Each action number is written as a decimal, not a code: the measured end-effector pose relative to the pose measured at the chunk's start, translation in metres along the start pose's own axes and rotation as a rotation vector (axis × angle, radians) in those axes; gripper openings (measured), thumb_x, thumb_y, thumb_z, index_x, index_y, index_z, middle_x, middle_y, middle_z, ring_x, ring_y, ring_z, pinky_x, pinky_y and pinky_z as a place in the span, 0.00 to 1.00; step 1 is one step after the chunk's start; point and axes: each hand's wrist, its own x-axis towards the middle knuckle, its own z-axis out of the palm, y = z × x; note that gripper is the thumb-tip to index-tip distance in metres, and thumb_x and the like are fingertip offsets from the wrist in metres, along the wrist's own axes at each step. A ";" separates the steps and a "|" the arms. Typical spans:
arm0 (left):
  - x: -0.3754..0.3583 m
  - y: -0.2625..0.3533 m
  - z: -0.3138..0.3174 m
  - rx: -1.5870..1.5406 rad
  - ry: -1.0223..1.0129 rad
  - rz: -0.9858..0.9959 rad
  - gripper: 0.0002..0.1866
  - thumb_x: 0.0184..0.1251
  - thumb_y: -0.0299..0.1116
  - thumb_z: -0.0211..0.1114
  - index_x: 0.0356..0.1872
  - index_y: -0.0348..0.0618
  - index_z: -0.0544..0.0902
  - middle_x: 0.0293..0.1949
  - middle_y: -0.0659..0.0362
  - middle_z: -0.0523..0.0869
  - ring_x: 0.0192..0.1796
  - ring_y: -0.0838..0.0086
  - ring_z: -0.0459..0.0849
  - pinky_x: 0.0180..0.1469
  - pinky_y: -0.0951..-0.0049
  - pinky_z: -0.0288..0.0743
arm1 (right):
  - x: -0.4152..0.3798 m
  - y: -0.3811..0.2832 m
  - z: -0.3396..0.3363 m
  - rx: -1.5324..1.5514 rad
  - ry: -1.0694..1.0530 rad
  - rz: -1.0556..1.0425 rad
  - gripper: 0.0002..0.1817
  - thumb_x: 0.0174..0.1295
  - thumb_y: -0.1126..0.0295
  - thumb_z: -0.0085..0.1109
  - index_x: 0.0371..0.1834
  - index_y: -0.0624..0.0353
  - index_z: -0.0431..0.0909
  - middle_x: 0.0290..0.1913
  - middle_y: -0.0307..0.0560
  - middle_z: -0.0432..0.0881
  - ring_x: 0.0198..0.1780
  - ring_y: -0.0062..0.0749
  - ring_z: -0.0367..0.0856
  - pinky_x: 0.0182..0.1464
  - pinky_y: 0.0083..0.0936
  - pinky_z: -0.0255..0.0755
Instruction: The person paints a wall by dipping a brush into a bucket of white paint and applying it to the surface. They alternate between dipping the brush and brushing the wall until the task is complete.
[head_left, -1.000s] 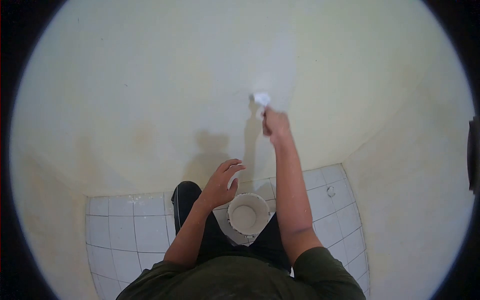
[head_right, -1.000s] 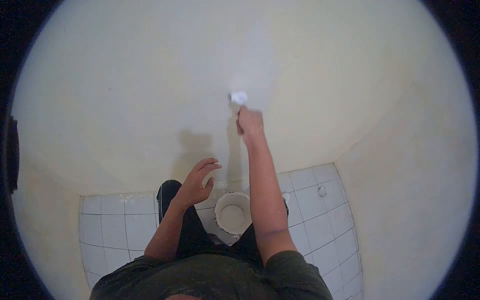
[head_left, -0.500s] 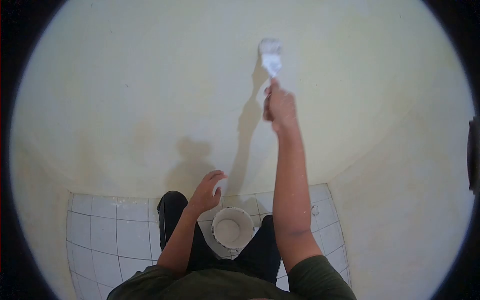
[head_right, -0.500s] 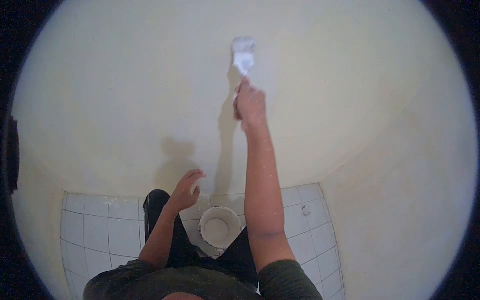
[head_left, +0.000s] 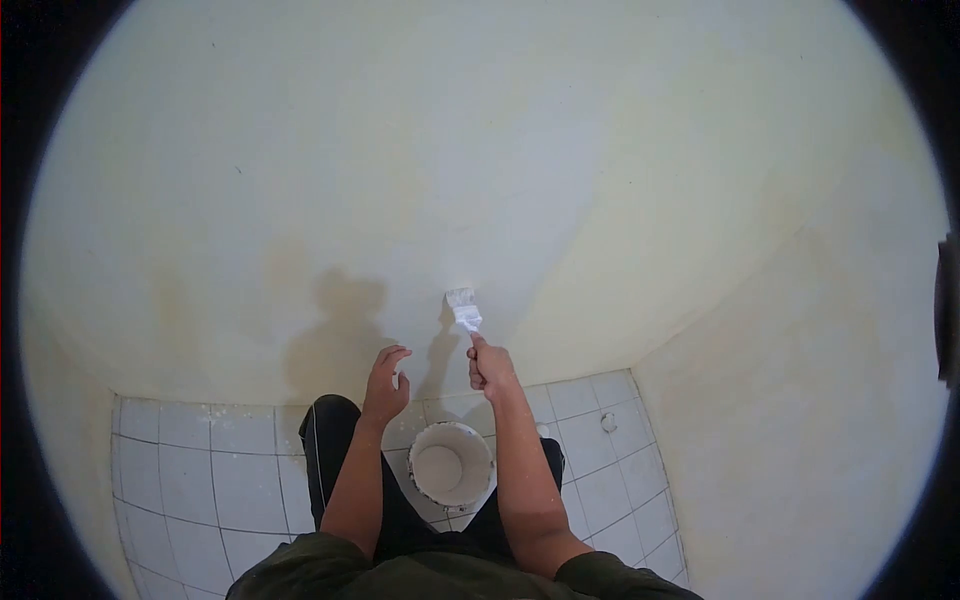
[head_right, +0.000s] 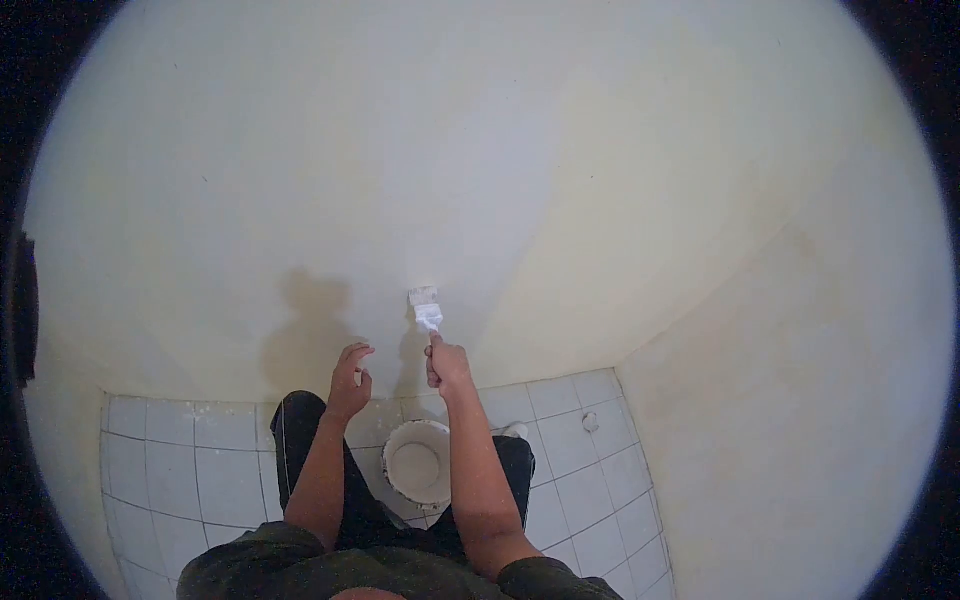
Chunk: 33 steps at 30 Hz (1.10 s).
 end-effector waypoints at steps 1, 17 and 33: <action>0.000 -0.002 0.001 -0.007 -0.007 0.001 0.25 0.56 0.14 0.57 0.56 0.45 0.79 0.59 0.50 0.79 0.61 0.54 0.79 0.51 0.62 0.80 | -0.011 -0.018 0.005 -0.027 0.028 -0.048 0.23 0.75 0.51 0.53 0.23 0.53 0.71 0.12 0.33 0.61 0.11 0.23 0.55 0.15 0.28 0.47; 0.002 0.018 0.018 -0.005 -0.294 0.211 0.36 0.50 0.22 0.63 0.68 0.43 0.74 0.71 0.45 0.69 0.72 0.49 0.69 0.73 0.55 0.65 | -0.140 -0.266 0.033 0.105 0.170 -0.811 0.24 0.77 0.52 0.50 0.23 0.54 0.66 0.14 0.28 0.54 0.14 0.16 0.47 0.18 0.22 0.39; 0.001 0.031 0.041 0.119 -0.334 0.301 0.44 0.47 0.27 0.66 0.74 0.44 0.68 0.80 0.42 0.53 0.80 0.45 0.55 0.77 0.48 0.54 | -0.007 -0.020 -0.033 0.015 0.213 -0.018 0.26 0.73 0.48 0.54 0.22 0.53 0.70 0.11 0.34 0.60 0.10 0.23 0.55 0.15 0.27 0.46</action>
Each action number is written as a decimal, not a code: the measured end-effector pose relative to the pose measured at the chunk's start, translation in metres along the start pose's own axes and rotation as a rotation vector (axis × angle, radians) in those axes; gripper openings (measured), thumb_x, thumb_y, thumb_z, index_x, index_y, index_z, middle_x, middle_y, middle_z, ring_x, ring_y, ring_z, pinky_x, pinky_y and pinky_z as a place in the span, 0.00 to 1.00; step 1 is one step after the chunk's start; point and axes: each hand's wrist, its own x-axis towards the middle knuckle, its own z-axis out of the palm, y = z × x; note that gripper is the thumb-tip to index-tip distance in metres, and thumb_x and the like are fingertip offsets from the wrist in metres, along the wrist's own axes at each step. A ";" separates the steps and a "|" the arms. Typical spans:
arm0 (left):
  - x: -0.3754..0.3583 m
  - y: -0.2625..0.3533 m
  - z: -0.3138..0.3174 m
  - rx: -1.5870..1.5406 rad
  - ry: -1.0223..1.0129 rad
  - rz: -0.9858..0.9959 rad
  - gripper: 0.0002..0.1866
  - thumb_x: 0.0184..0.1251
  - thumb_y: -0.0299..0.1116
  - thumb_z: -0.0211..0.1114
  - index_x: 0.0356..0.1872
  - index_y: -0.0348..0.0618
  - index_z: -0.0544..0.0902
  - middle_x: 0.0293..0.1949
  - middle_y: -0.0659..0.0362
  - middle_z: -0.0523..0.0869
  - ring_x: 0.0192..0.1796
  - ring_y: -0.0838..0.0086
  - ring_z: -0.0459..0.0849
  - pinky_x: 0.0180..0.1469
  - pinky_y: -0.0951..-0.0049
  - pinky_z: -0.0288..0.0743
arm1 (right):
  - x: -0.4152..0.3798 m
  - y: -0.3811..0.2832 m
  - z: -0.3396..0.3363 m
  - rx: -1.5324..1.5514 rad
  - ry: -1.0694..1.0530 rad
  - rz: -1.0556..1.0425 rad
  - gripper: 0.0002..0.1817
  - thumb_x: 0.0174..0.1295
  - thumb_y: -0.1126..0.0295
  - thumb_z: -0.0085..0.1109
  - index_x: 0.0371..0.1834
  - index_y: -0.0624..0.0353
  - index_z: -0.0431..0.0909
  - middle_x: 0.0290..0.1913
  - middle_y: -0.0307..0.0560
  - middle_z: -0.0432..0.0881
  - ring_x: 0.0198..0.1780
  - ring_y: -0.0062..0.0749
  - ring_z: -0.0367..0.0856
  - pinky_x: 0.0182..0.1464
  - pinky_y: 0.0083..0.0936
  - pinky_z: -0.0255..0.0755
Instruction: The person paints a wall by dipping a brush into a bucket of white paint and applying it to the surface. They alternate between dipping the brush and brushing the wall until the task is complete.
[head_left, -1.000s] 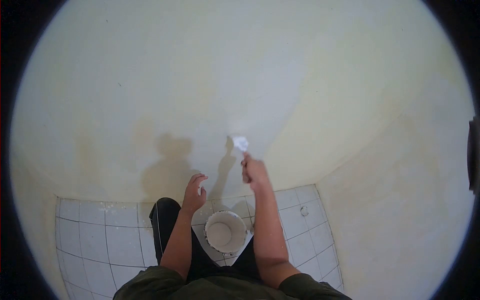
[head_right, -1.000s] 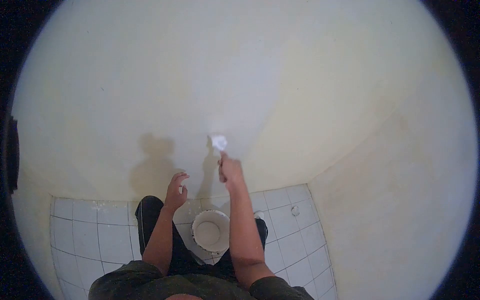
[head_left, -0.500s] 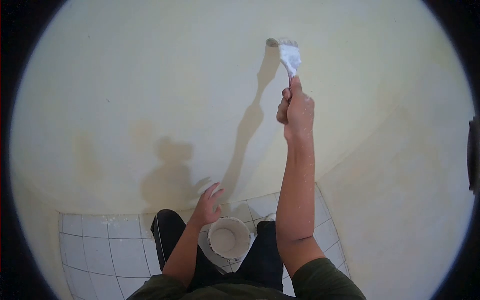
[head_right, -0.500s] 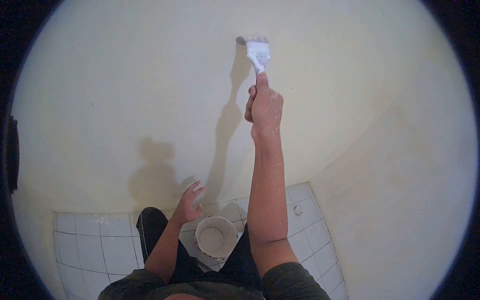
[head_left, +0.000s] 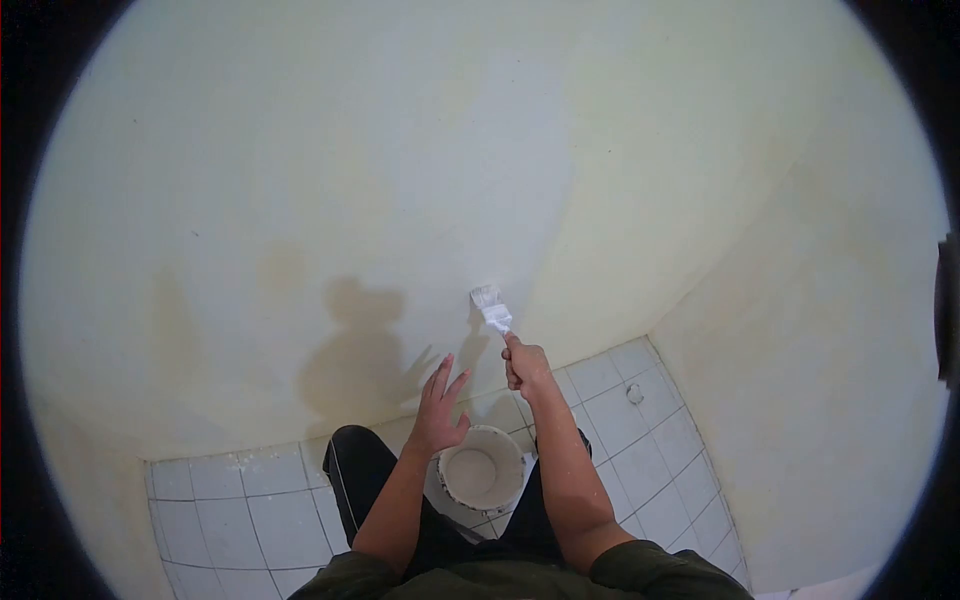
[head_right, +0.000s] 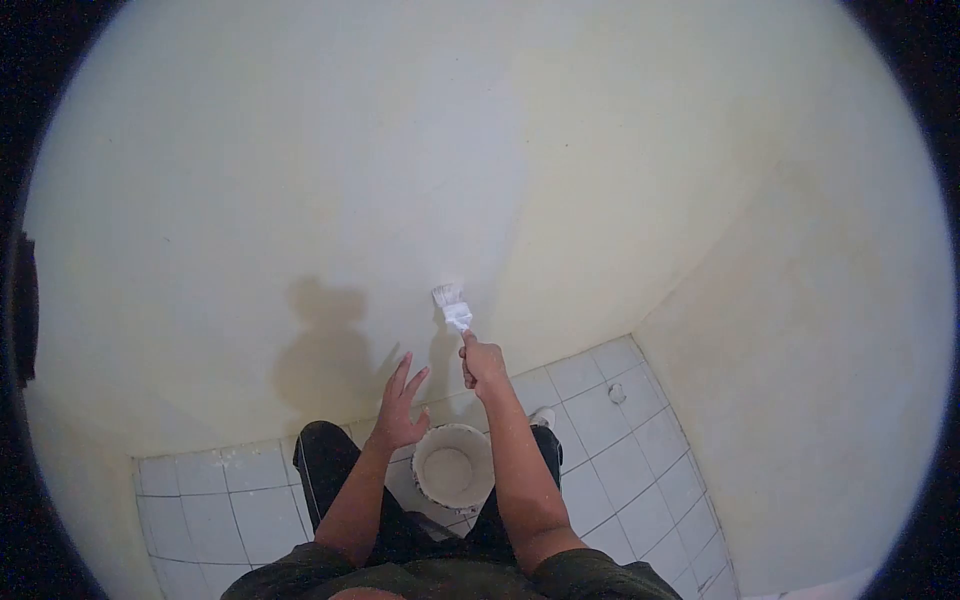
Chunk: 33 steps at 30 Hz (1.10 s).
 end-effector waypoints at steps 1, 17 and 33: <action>-0.001 0.000 0.002 -0.012 -0.004 0.004 0.44 0.48 0.27 0.66 0.74 0.44 0.67 0.80 0.42 0.53 0.80 0.45 0.55 0.77 0.48 0.54 | -0.003 -0.005 -0.002 0.003 0.003 -0.057 0.25 0.73 0.49 0.55 0.21 0.54 0.71 0.11 0.34 0.61 0.10 0.23 0.55 0.15 0.27 0.46; -0.008 -0.015 0.012 -0.052 -0.006 -0.018 0.45 0.48 0.25 0.66 0.75 0.42 0.65 0.80 0.40 0.53 0.80 0.43 0.55 0.77 0.48 0.54 | -0.104 -0.237 0.006 0.017 0.027 -0.738 0.27 0.74 0.47 0.51 0.24 0.58 0.72 0.15 0.32 0.60 0.14 0.20 0.54 0.19 0.25 0.48; 0.089 0.106 -0.092 0.113 0.092 0.170 0.41 0.56 0.31 0.66 0.75 0.46 0.66 0.80 0.38 0.51 0.82 0.41 0.48 0.79 0.45 0.47 | 0.048 0.046 -0.025 -0.085 -0.019 -0.092 0.28 0.73 0.51 0.54 0.16 0.57 0.71 0.12 0.39 0.68 0.09 0.29 0.62 0.13 0.34 0.53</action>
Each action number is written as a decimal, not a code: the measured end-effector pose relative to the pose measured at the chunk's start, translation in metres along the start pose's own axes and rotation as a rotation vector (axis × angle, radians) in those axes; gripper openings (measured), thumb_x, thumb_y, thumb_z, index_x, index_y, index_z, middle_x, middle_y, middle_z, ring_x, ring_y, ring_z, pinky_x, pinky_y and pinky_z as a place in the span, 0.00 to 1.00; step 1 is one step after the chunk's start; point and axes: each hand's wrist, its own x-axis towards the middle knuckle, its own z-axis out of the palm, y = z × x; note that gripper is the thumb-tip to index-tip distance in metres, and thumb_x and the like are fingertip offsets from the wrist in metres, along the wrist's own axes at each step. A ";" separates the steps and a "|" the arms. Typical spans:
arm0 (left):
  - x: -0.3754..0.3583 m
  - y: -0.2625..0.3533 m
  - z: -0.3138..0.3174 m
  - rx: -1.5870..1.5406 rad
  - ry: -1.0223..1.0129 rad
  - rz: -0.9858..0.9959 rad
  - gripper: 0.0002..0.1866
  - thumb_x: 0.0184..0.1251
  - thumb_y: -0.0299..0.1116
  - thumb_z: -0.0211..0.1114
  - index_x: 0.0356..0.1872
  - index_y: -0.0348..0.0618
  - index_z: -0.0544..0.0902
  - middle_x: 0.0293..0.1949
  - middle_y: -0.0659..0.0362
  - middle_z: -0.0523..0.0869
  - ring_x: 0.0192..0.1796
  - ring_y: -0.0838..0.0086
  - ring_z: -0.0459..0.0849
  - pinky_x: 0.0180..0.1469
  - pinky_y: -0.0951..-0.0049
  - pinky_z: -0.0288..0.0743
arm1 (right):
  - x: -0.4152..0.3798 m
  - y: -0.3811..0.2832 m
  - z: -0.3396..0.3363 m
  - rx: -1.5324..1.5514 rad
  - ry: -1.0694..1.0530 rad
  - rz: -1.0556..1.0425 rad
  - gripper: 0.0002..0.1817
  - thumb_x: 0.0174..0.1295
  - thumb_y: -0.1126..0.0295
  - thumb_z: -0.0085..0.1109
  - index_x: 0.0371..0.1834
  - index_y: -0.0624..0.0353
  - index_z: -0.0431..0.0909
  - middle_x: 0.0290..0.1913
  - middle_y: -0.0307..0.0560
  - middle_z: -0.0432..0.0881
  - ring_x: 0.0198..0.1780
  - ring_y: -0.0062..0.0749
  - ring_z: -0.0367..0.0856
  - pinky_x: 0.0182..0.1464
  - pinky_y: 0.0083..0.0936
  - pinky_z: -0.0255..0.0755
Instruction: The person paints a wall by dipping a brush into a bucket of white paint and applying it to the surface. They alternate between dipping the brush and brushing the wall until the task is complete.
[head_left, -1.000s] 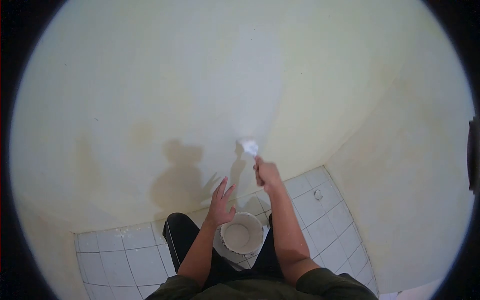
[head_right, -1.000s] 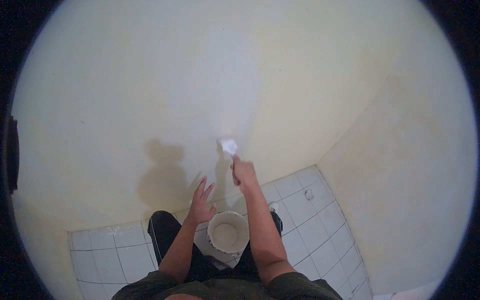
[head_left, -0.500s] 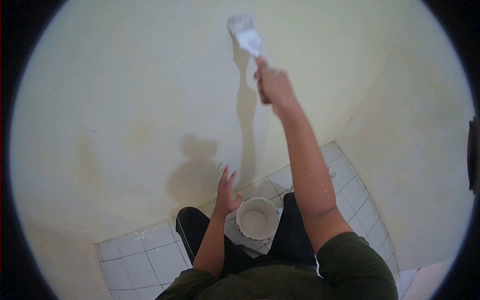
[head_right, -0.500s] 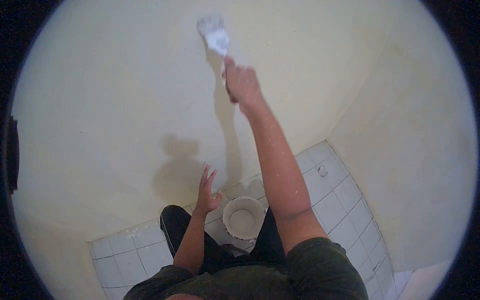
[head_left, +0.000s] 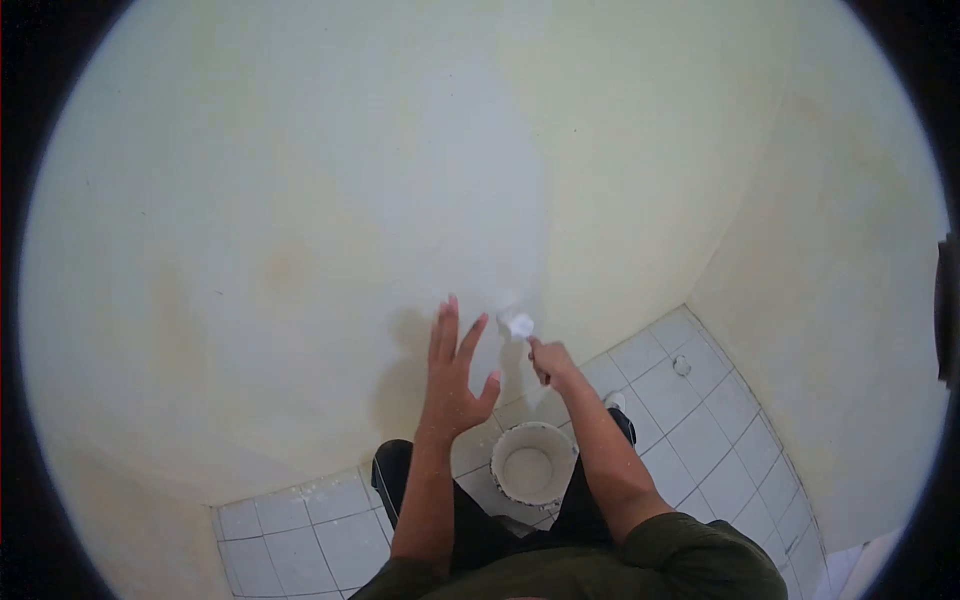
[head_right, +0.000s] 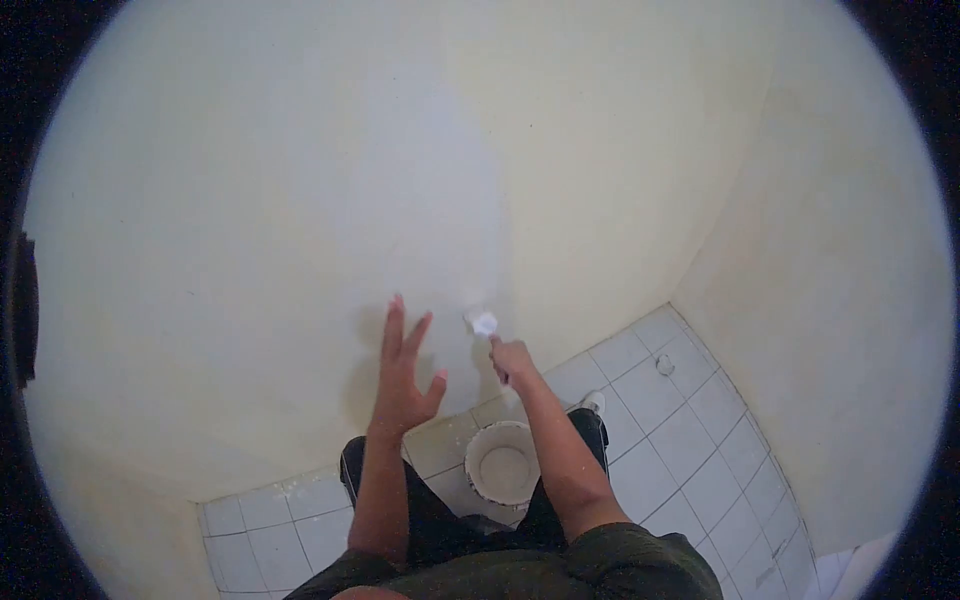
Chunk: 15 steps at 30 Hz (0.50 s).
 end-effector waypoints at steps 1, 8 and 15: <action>0.014 0.011 -0.018 0.039 0.014 0.018 0.40 0.57 0.33 0.65 0.75 0.46 0.66 0.80 0.37 0.51 0.82 0.41 0.48 0.79 0.44 0.47 | -0.009 -0.028 -0.004 -0.005 0.014 -0.040 0.27 0.72 0.50 0.55 0.18 0.57 0.72 0.12 0.38 0.66 0.10 0.27 0.61 0.13 0.33 0.51; 0.043 0.051 -0.062 0.114 0.155 0.099 0.34 0.71 0.43 0.60 0.74 0.39 0.66 0.80 0.37 0.50 0.81 0.42 0.51 0.78 0.44 0.49 | -0.145 -0.277 -0.034 0.167 0.030 -0.679 0.32 0.74 0.45 0.50 0.14 0.53 0.63 0.13 0.33 0.57 0.14 0.22 0.51 0.19 0.26 0.46; 0.037 0.073 -0.042 0.078 0.104 0.070 0.34 0.74 0.48 0.58 0.74 0.39 0.65 0.81 0.40 0.52 0.81 0.44 0.52 0.78 0.43 0.51 | -0.120 -0.305 -0.013 0.163 -0.092 -0.675 0.31 0.73 0.42 0.49 0.27 0.62 0.75 0.13 0.35 0.61 0.14 0.23 0.54 0.17 0.28 0.50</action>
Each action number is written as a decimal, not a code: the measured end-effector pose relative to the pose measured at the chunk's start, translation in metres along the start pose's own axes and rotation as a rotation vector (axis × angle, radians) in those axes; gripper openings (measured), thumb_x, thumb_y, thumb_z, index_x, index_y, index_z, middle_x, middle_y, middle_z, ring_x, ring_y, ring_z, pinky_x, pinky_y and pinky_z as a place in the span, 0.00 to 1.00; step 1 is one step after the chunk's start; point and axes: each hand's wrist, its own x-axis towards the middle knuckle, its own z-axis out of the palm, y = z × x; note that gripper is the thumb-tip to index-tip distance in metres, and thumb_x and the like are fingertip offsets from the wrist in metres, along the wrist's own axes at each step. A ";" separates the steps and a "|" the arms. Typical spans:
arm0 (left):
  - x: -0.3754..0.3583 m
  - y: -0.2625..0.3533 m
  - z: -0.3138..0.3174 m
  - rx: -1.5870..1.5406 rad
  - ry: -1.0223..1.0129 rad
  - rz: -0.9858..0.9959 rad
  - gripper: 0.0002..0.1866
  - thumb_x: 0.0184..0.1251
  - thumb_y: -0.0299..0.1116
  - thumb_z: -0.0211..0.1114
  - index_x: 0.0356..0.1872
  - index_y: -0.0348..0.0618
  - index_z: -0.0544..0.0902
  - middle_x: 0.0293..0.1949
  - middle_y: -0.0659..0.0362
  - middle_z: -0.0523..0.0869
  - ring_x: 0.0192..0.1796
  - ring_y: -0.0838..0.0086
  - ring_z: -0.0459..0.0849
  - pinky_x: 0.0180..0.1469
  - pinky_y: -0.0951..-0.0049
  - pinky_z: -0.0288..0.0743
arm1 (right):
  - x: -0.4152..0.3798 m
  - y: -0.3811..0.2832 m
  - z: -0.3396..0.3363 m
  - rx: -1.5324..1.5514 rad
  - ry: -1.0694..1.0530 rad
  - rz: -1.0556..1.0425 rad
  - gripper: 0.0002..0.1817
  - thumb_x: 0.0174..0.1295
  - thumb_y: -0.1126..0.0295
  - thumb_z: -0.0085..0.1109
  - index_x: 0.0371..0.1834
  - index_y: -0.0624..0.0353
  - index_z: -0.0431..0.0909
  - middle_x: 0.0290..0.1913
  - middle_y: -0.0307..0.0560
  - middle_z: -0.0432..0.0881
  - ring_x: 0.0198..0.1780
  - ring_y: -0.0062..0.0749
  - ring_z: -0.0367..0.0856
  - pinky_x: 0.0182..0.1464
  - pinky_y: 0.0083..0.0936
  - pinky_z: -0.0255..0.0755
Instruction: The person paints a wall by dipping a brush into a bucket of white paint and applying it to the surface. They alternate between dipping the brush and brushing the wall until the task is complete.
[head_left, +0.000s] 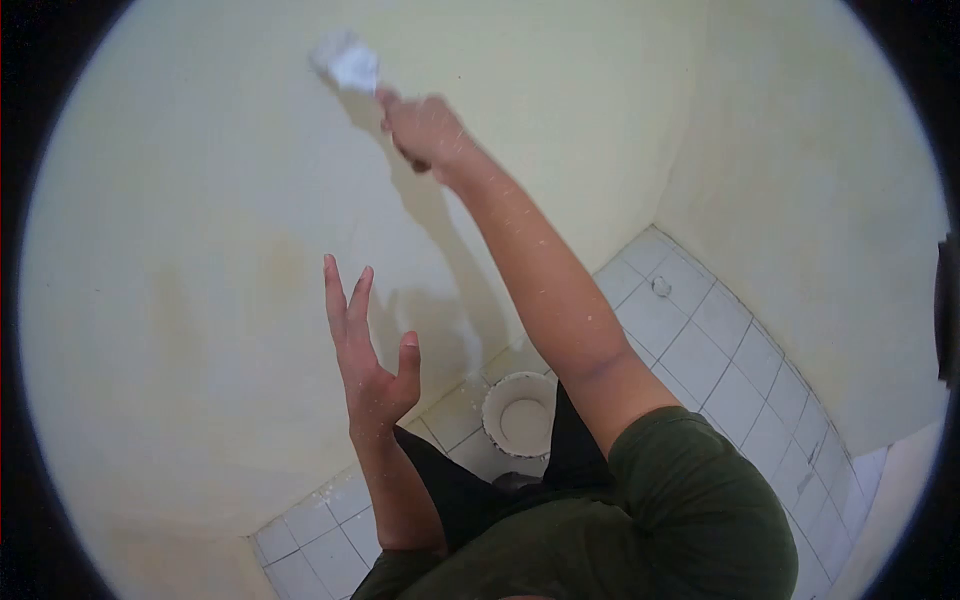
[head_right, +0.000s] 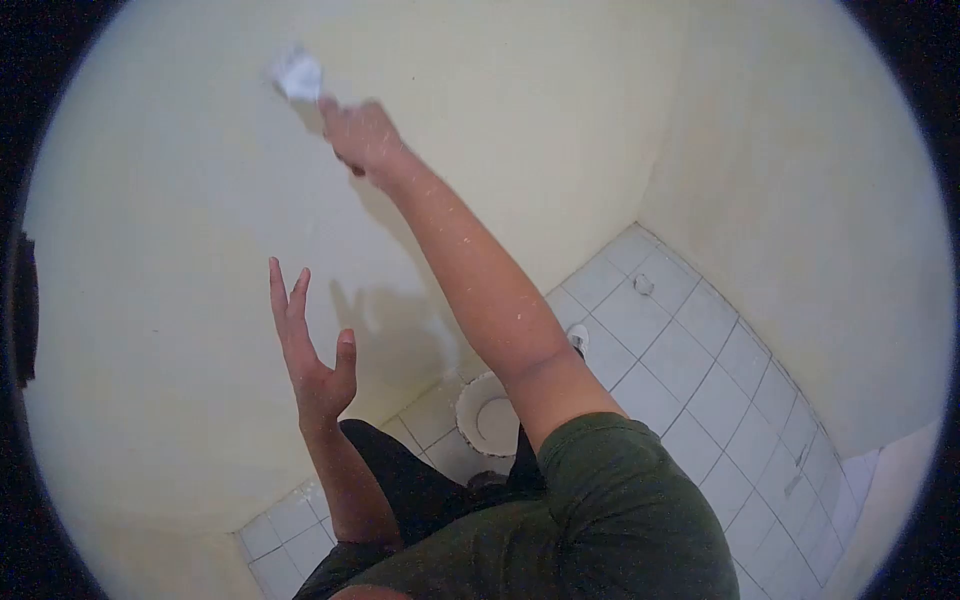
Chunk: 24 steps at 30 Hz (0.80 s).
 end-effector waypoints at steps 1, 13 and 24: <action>-0.001 0.002 0.000 -0.003 -0.003 -0.007 0.34 0.74 0.48 0.58 0.74 0.39 0.65 0.81 0.40 0.52 0.81 0.45 0.53 0.78 0.44 0.51 | 0.006 0.031 0.001 -0.048 -0.026 0.076 0.32 0.73 0.41 0.49 0.28 0.64 0.77 0.13 0.36 0.63 0.13 0.23 0.56 0.16 0.28 0.51; -0.020 0.017 0.008 -0.063 -0.095 -0.070 0.34 0.72 0.45 0.59 0.74 0.37 0.65 0.80 0.41 0.54 0.81 0.46 0.53 0.78 0.45 0.50 | -0.090 0.357 -0.033 -0.030 -0.064 0.806 0.31 0.73 0.43 0.52 0.20 0.58 0.74 0.14 0.40 0.68 0.11 0.28 0.63 0.13 0.34 0.55; -0.025 0.025 0.013 -0.097 -0.164 -0.090 0.34 0.66 0.36 0.60 0.72 0.33 0.66 0.79 0.34 0.53 0.79 0.39 0.55 0.76 0.46 0.55 | -0.038 0.054 -0.034 0.097 0.080 0.141 0.28 0.73 0.46 0.54 0.21 0.57 0.71 0.11 0.34 0.60 0.12 0.23 0.51 0.17 0.29 0.46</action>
